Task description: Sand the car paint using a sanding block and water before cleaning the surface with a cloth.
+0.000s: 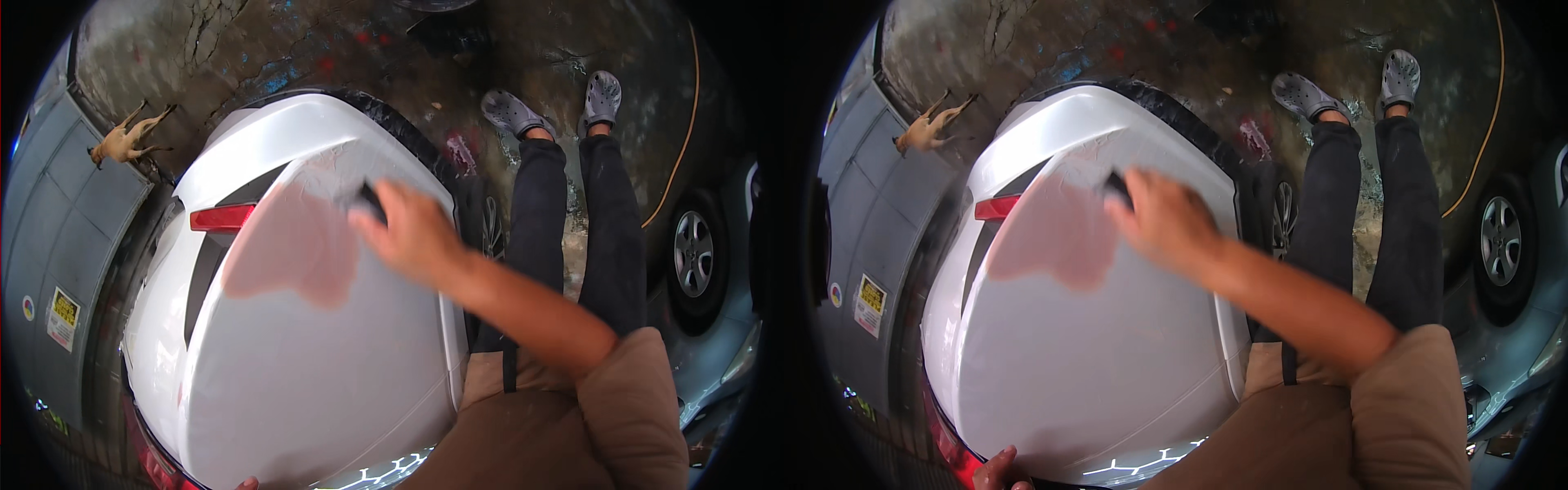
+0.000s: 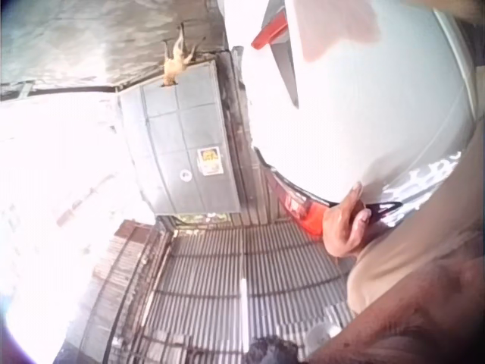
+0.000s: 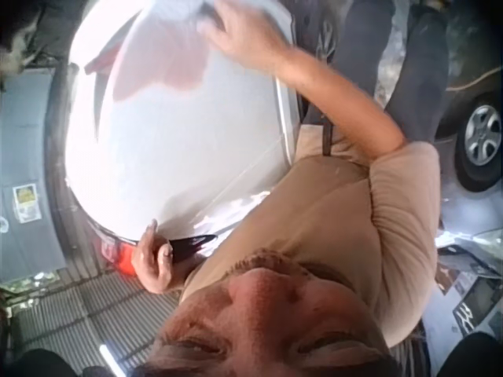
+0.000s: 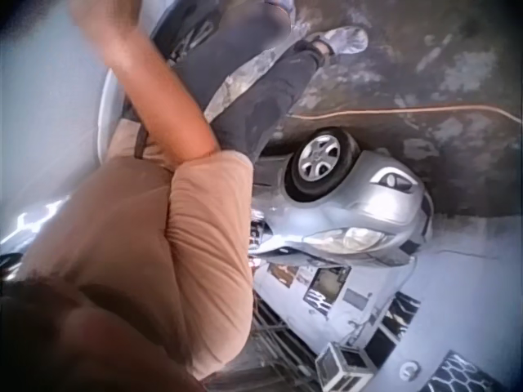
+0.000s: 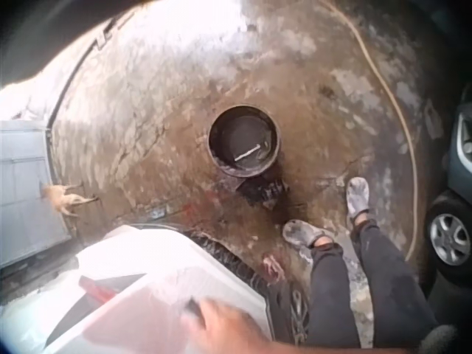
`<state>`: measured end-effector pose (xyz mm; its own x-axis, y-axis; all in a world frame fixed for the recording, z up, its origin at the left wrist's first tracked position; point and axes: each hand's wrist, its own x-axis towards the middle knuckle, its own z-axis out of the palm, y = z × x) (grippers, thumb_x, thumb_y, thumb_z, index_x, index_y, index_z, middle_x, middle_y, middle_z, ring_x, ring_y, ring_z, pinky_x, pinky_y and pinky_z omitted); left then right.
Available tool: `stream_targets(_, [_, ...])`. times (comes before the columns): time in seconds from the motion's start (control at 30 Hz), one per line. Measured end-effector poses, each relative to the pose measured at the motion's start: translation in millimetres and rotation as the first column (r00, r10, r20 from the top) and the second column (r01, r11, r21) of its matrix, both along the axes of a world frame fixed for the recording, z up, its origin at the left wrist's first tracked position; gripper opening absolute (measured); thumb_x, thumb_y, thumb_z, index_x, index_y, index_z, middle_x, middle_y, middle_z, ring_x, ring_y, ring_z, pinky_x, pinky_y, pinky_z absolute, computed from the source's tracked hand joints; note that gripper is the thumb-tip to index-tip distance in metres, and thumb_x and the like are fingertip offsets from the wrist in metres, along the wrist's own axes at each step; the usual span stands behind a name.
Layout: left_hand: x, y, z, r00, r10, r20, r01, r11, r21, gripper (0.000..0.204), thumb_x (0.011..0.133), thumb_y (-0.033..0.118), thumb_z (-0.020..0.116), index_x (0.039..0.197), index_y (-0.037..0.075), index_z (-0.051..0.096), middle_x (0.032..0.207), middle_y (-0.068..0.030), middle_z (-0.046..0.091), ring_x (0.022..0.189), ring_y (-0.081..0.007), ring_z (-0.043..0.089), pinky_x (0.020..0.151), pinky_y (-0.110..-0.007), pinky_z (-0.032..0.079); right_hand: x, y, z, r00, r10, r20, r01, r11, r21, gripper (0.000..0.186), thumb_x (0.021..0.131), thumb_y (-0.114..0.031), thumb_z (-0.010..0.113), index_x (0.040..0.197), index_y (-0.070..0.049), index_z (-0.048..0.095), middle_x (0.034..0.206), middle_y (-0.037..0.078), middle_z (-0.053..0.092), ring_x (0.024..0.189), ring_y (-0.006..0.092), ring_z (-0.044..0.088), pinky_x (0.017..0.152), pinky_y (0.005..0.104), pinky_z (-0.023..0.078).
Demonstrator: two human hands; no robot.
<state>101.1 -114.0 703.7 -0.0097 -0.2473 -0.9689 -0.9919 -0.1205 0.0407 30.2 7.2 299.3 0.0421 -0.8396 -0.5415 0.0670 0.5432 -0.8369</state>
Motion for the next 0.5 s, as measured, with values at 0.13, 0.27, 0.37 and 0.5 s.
stream_targets(0.13, [2,-1,3,0.998,0.033,0.047,-0.035,0.999,0.037,0.045,0.094,0.003,0.058,0.136,-0.012,0.051,0.070,-0.0081,0.056,0.056,-0.0143,0.050,0.053,-0.027,0.041,-2,48,65,0.992,0.003,0.126,0.022,0.980,-0.196,0.025,0.087,-0.023,0.070,0.094,-0.003,0.059,0.082,0.017,0.063,0.072,0.0362,0.065,0.065,0.0460,0.052])
stream_targets(0.27, [-1,3,2,1.000,-0.017,0.002,0.017,1.000,-0.009,0.045,0.095,0.005,0.058,0.136,-0.012,0.051,0.069,-0.0075,0.055,0.056,-0.0140,0.049,0.052,-0.027,0.041,-5,9,9,0.999,0.038,-0.005,-0.039,0.993,-0.108,0.024,0.086,-0.021,0.071,0.092,-0.002,0.058,0.083,0.016,0.064,0.072,0.0340,0.065,0.063,0.0447,0.052])
stream_targets(0.37, [0,1,-1,1.000,-0.029,0.002,0.029,1.000,-0.004,0.045,0.095,0.006,0.058,0.135,-0.012,0.051,0.069,-0.0071,0.055,0.055,-0.0138,0.049,0.052,-0.026,0.041,-5,9,17,0.999,0.044,0.006,-0.044,0.995,-0.089,0.023,0.085,-0.021,0.071,0.091,-0.003,0.059,0.085,0.016,0.064,0.074,0.0328,0.066,0.063,0.0437,0.053])
stream_targets(0.5, [4,2,3,1.000,0.020,0.010,-0.020,1.000,0.013,0.044,0.096,0.006,0.059,0.136,-0.011,0.051,0.069,-0.0085,0.056,0.053,-0.0139,0.048,0.050,-0.027,0.040,-4,37,79,0.968,-0.053,0.243,0.124,0.949,-0.289,0.021,0.084,-0.018,0.073,0.094,-0.004,0.062,0.081,0.015,0.063,0.073,0.0323,0.065,0.065,0.0414,0.053])
